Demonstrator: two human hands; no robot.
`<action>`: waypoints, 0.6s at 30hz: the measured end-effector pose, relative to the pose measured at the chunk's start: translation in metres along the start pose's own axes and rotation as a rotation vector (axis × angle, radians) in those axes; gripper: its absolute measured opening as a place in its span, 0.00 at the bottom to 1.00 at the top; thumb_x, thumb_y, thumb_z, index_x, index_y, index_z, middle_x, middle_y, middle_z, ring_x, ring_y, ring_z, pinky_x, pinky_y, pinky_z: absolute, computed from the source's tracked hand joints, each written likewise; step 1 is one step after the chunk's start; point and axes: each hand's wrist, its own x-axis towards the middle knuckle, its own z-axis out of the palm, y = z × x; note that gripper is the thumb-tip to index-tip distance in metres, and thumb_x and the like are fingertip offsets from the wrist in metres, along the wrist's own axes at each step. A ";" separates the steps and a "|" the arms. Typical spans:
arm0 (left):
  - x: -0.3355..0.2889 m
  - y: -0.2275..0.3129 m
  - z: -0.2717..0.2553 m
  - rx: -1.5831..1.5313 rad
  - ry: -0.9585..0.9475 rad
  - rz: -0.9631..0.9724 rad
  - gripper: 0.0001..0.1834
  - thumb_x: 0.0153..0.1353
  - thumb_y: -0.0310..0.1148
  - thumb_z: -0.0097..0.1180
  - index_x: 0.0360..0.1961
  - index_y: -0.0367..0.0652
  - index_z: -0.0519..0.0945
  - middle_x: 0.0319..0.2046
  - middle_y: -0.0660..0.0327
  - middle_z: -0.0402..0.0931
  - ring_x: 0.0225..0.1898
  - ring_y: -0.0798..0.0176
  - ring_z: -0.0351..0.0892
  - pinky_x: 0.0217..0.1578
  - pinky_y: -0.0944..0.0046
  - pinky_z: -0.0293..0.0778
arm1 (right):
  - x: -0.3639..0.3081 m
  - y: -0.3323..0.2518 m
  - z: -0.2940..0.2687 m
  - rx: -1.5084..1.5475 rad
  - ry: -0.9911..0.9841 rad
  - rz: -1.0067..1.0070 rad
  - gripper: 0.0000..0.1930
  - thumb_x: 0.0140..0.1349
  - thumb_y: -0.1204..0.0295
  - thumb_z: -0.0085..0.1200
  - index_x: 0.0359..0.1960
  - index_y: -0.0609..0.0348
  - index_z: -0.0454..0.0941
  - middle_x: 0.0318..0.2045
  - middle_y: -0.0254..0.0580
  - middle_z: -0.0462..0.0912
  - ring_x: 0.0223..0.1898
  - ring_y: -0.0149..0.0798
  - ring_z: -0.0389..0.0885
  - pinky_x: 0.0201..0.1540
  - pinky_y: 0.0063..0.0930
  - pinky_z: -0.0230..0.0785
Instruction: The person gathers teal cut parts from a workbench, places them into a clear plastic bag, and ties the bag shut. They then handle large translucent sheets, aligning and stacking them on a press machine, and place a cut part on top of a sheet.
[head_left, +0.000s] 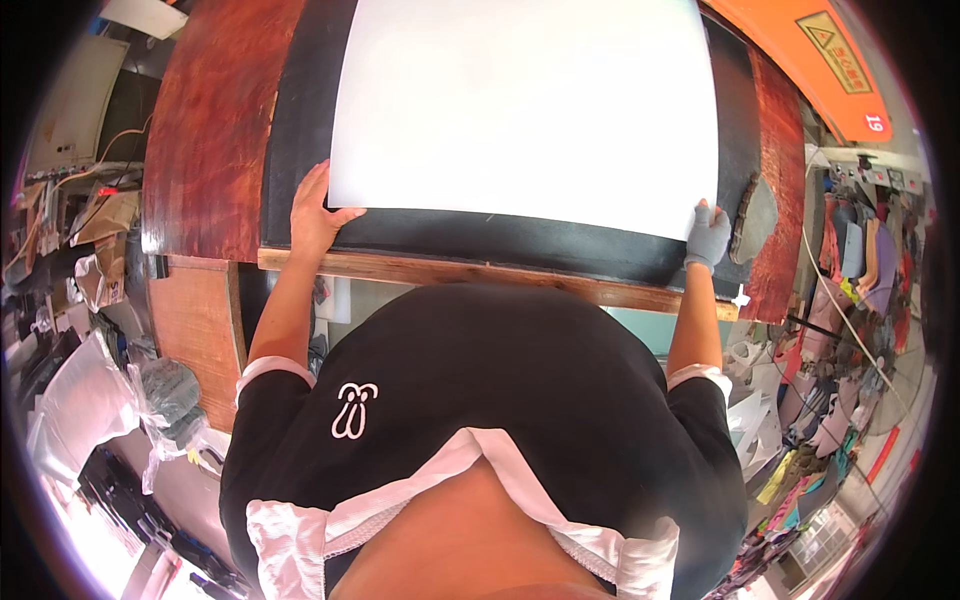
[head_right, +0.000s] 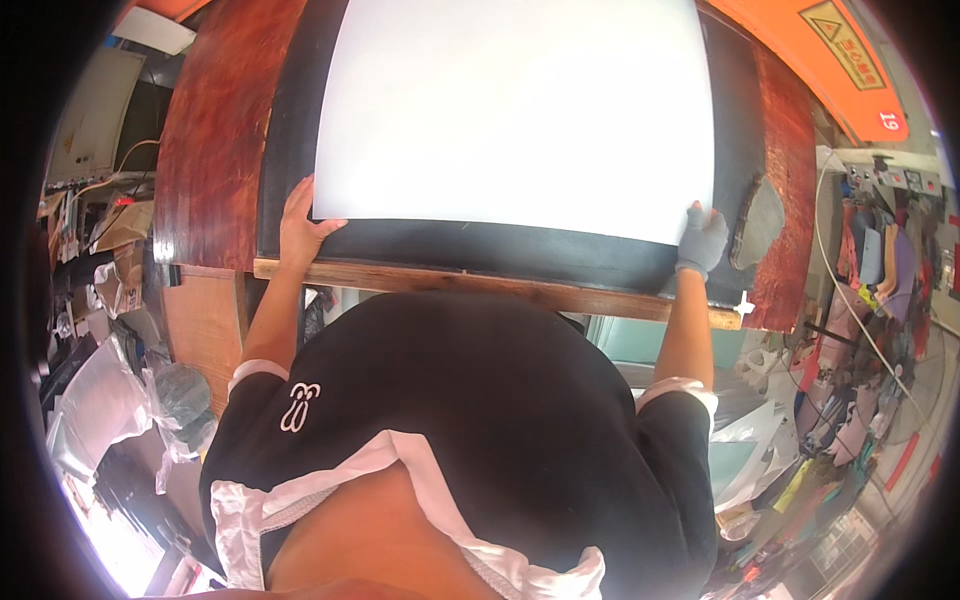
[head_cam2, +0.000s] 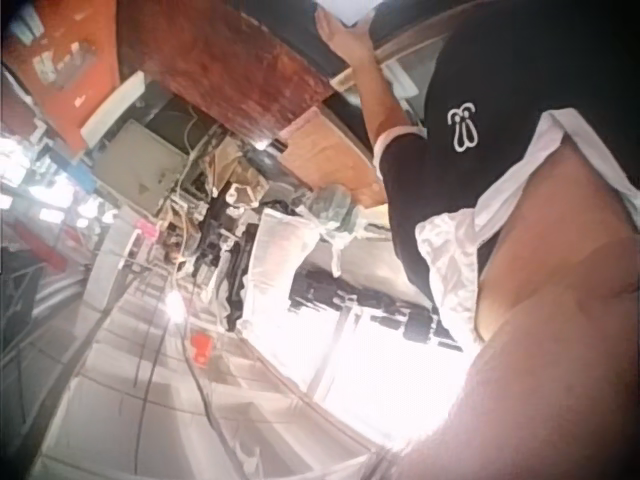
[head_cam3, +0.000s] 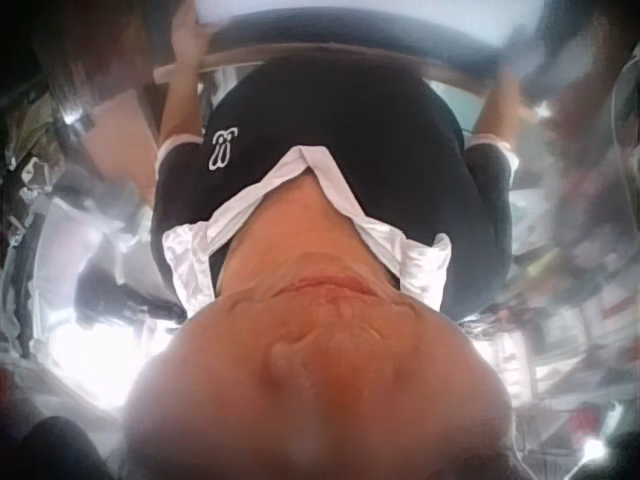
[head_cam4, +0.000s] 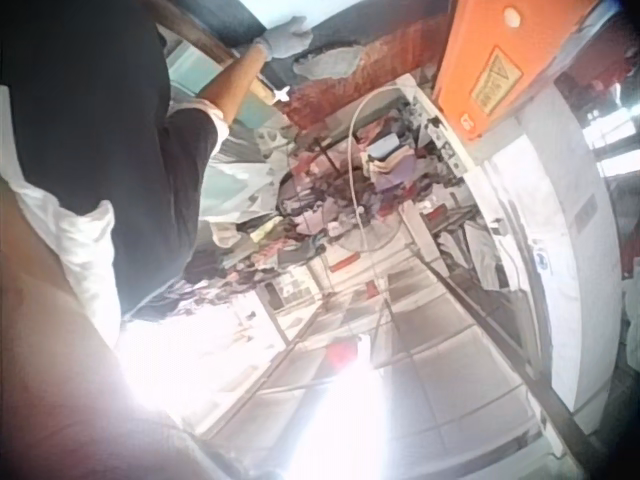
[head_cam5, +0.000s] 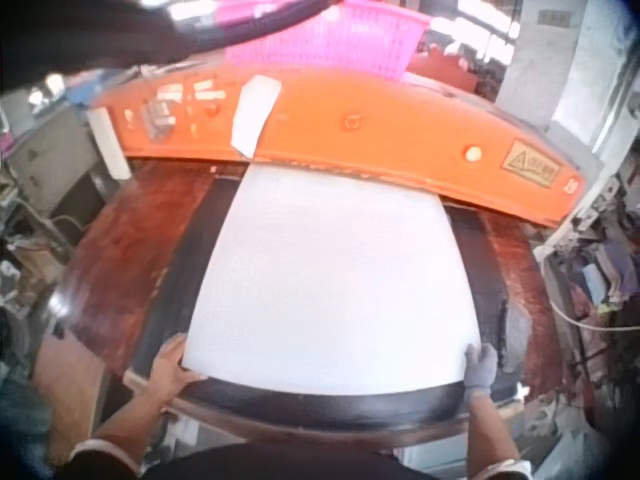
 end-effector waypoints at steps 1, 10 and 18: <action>0.000 -0.001 0.000 0.016 -0.005 -0.016 0.41 0.34 0.41 0.69 0.54 0.39 0.69 0.54 0.52 0.67 0.57 0.52 0.63 0.57 0.58 0.60 | -0.002 -0.001 -0.001 0.014 0.022 -0.034 0.29 0.52 0.50 0.54 0.41 0.68 0.74 0.39 0.58 0.76 0.43 0.54 0.74 0.46 0.40 0.65; 0.004 -0.018 0.006 0.076 0.071 0.122 0.39 0.36 0.43 0.68 0.53 0.41 0.70 0.52 0.50 0.68 0.55 0.50 0.63 0.55 0.56 0.60 | -0.007 -0.004 -0.006 -0.015 -0.010 -0.114 0.28 0.53 0.49 0.50 0.41 0.65 0.72 0.39 0.57 0.74 0.44 0.54 0.72 0.46 0.42 0.64; 0.002 -0.008 0.005 0.156 0.002 0.043 0.44 0.37 0.47 0.67 0.56 0.40 0.65 0.54 0.50 0.64 0.57 0.50 0.60 0.58 0.55 0.56 | -0.015 -0.005 -0.006 -0.035 -0.003 -0.113 0.28 0.54 0.50 0.47 0.46 0.63 0.71 0.43 0.56 0.74 0.45 0.54 0.73 0.47 0.43 0.64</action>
